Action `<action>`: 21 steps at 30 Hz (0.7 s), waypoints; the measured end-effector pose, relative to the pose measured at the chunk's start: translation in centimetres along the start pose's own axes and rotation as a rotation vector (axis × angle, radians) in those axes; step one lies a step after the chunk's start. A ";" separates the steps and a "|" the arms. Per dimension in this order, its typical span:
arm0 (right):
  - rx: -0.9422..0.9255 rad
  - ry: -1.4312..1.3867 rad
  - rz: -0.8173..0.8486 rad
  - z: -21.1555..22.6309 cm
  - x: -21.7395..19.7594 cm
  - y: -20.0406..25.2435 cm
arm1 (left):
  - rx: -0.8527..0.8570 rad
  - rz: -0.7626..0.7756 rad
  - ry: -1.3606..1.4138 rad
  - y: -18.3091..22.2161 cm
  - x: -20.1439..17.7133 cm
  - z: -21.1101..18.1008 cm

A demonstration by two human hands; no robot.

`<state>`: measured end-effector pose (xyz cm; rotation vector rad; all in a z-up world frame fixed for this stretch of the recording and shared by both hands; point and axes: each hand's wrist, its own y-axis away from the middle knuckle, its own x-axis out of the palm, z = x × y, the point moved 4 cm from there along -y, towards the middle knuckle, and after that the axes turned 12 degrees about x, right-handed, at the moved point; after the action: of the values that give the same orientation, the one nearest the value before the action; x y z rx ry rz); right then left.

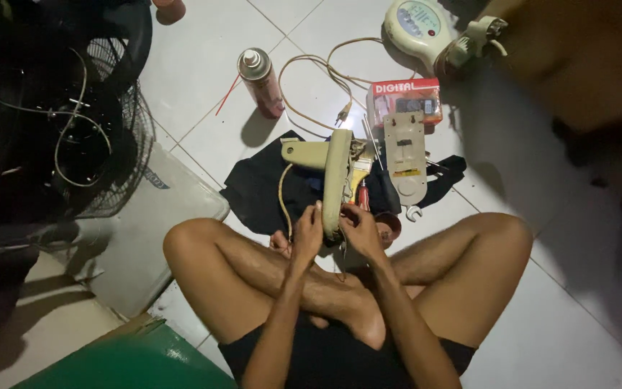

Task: Cleaning and inspecting an electronic component using a brush and screwdriver

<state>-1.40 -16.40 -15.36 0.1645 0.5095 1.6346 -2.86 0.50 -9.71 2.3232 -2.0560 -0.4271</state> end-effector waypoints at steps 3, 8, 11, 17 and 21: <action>-0.010 0.024 0.011 0.4 -0.2 0.3 | 0.087 0.094 -0.102 -0.4 -0.2 -0.1; 0.015 -0.003 -0.003 1.4 -0.3 0.8 | 0.275 0.244 -0.136 -2.0 0.6 1.8; 0.001 0.015 -0.014 1.8 -0.4 0.9 | 0.334 0.239 -0.167 -2.7 0.7 3.0; -0.068 0.021 -0.033 3.4 -0.4 1.8 | 0.339 0.245 -0.162 -2.5 1.1 4.1; -0.130 0.047 -0.040 2.6 -0.5 1.5 | 0.321 0.269 -0.174 -2.0 0.7 0.7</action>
<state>-1.65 -16.36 -12.35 0.0190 0.4383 1.6299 -1.00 0.18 -10.90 2.1768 -2.6522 -0.3195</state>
